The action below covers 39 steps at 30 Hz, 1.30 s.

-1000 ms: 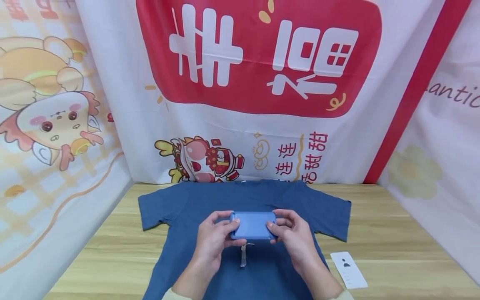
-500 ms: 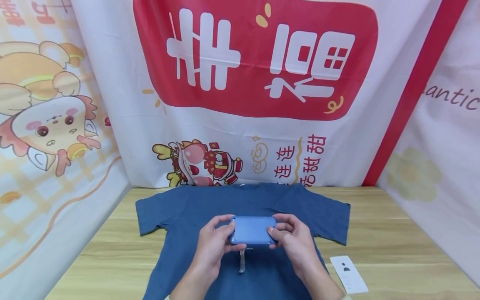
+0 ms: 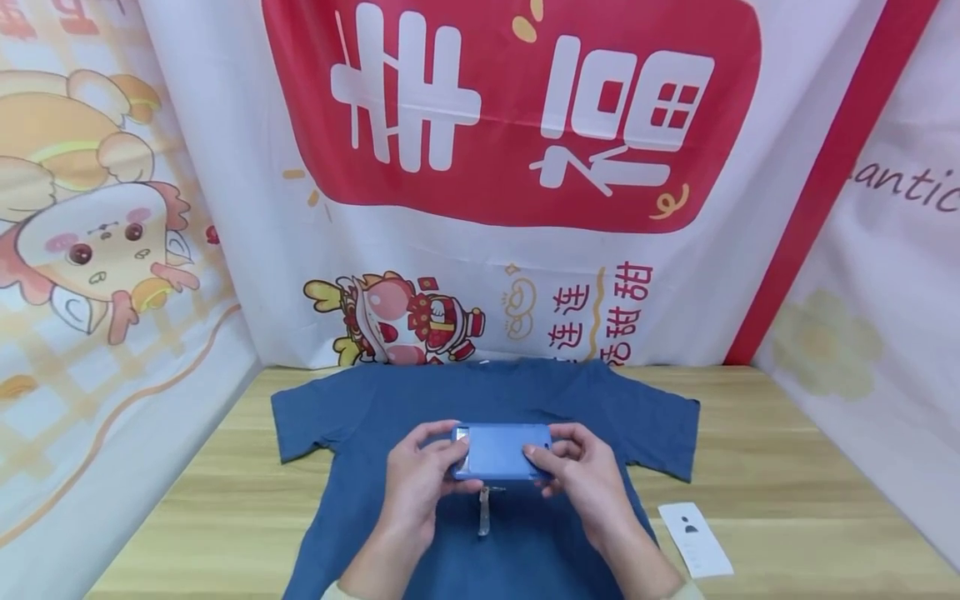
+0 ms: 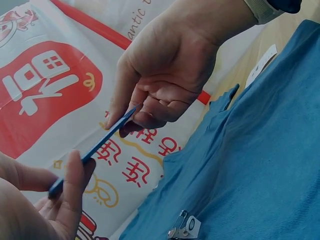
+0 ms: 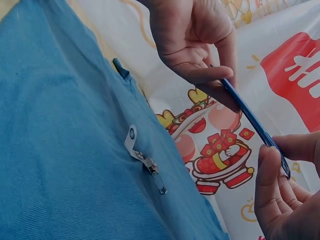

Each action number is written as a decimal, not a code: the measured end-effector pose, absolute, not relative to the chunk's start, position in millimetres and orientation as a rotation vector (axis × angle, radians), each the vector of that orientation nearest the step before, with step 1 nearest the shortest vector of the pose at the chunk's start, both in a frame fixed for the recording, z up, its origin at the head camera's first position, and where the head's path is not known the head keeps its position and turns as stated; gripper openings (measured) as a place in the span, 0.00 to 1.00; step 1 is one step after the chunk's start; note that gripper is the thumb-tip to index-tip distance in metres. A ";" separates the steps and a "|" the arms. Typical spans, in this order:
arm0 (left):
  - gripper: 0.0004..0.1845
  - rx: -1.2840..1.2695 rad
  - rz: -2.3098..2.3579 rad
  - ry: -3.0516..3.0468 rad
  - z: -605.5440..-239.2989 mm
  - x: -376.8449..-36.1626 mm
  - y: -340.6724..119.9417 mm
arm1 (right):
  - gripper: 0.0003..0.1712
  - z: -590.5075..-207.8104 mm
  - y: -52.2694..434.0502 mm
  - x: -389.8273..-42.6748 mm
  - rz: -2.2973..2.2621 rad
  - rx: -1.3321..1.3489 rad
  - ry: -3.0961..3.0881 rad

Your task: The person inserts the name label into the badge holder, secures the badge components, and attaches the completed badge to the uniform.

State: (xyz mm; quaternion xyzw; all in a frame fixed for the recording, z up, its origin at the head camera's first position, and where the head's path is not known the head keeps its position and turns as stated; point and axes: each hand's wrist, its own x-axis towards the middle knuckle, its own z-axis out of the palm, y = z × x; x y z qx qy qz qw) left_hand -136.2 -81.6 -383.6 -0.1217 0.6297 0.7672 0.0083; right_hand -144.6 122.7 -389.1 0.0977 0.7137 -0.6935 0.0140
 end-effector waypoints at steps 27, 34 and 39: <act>0.23 -0.466 2.432 1.923 -383.4 -133.9 -92.7 | 0.26 -399.6 155.7 -158.7 -2.160 0.359 2.208; 0.24 -0.509 2.466 1.933 -380.9 -135.5 -93.6 | 0.30 -398.9 172.2 -164.9 -2.178 0.358 2.189; 0.23 -0.505 2.455 1.934 -378.7 -136.2 -94.2 | 0.32 -398.8 179.2 -168.4 -2.162 0.322 2.172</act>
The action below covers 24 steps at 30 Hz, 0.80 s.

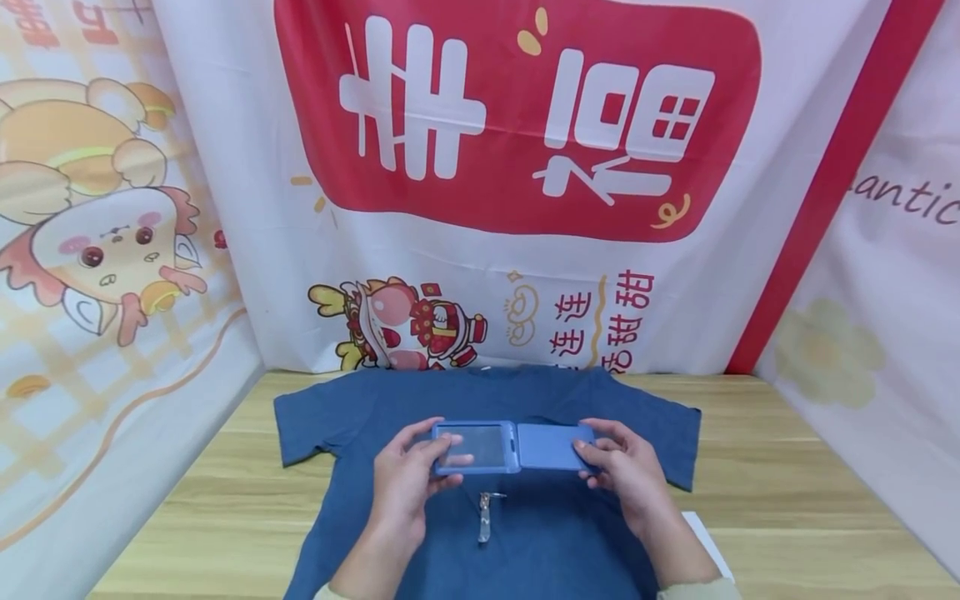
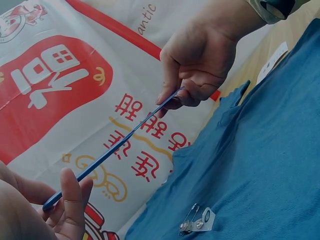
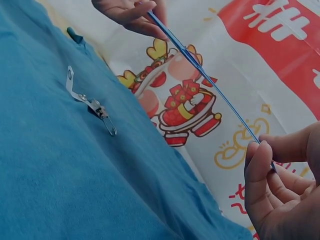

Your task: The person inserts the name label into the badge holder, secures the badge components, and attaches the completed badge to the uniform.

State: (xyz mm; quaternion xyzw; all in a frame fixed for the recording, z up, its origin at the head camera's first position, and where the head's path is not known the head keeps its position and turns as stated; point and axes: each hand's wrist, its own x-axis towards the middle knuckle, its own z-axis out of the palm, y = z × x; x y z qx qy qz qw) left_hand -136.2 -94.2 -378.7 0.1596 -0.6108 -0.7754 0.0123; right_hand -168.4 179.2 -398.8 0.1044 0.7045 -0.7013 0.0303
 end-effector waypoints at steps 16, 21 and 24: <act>0.21 0.528 -2.399 -1.908 -380.7 -137.6 -91.5 | 0.30 -411.1 186.2 -171.4 -2.007 0.253 2.215; 0.21 0.510 -2.403 -1.906 -381.0 -136.6 -91.6 | 0.30 -416.2 187.3 -172.5 -1.929 0.262 2.256; 0.21 0.512 -2.423 -1.907 -380.6 -136.4 -91.4 | 0.28 -420.4 189.2 -172.6 -1.876 0.269 2.282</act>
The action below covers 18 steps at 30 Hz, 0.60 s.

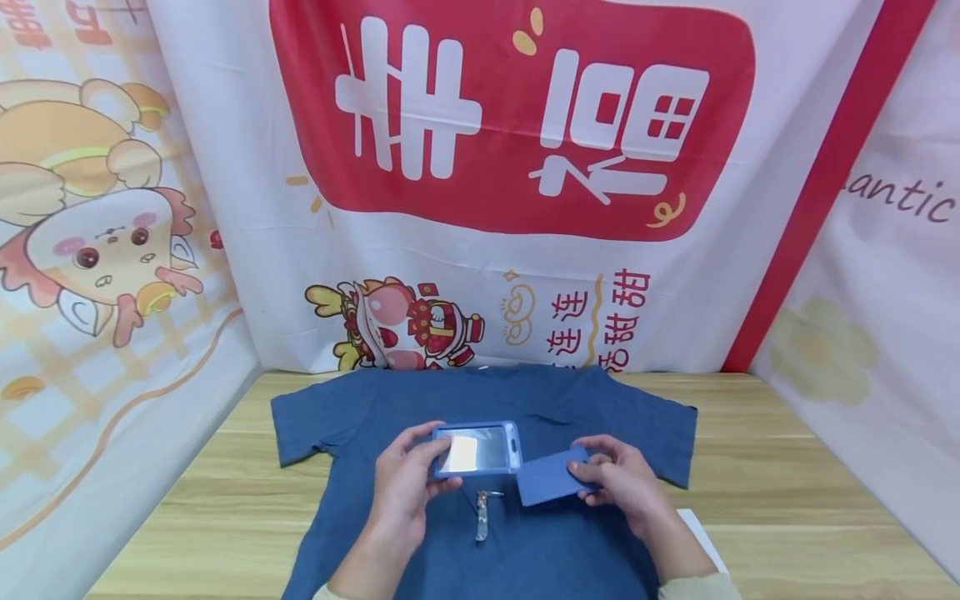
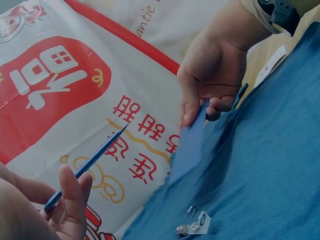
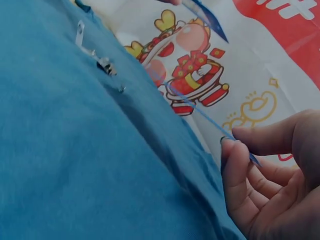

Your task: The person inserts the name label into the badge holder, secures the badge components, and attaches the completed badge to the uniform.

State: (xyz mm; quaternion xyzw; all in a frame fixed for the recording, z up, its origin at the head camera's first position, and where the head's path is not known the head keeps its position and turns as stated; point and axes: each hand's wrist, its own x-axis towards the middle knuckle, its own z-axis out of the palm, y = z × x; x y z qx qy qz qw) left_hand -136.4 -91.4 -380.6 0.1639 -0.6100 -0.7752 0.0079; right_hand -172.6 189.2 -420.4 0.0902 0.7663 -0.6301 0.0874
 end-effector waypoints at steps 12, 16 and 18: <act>0.21 0.521 -2.470 -1.911 -381.6 -135.9 -89.0 | 0.25 -434.6 192.3 -170.8 -1.509 0.279 2.578; 0.21 0.521 -2.471 -1.917 -381.9 -135.4 -88.6 | 0.25 -434.6 193.5 -171.3 -1.356 0.215 2.709; 0.21 0.523 -2.473 -1.920 -382.3 -135.3 -88.7 | 0.25 -434.7 194.2 -171.3 -1.288 0.188 2.763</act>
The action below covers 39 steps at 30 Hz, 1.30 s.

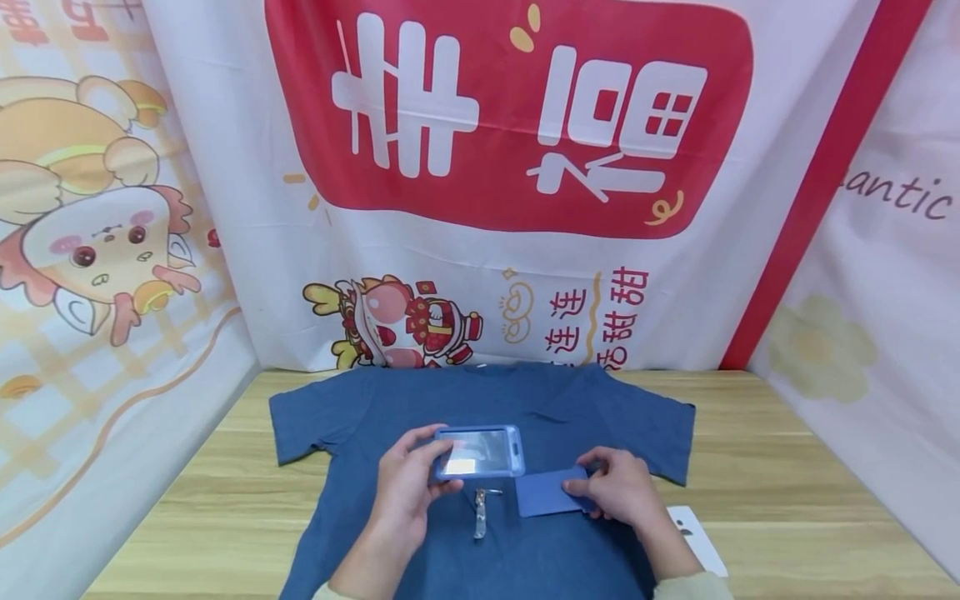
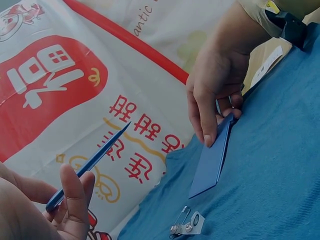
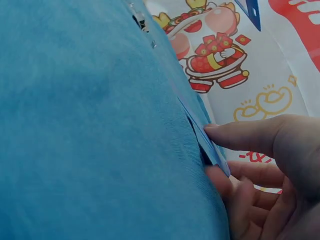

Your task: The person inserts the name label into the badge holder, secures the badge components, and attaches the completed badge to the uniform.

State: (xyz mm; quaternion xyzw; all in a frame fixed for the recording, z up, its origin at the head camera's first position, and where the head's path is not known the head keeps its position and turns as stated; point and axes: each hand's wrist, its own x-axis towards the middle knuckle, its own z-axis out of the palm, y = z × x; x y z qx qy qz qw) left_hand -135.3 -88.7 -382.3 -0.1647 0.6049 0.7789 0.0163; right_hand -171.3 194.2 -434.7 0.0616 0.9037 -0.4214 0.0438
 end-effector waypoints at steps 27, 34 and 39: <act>0.21 -0.489 2.404 1.876 -389.6 -136.4 -84.9 | 0.21 -427.8 212.5 -163.8 -1.209 0.139 2.855; 0.21 -0.476 2.413 1.867 -393.8 -138.4 -85.8 | 0.22 -427.8 258.9 -150.7 -1.479 0.248 2.655; 0.21 -0.469 2.404 1.875 -392.4 -138.4 -84.8 | 0.23 -433.1 302.3 -137.7 -1.522 0.304 2.584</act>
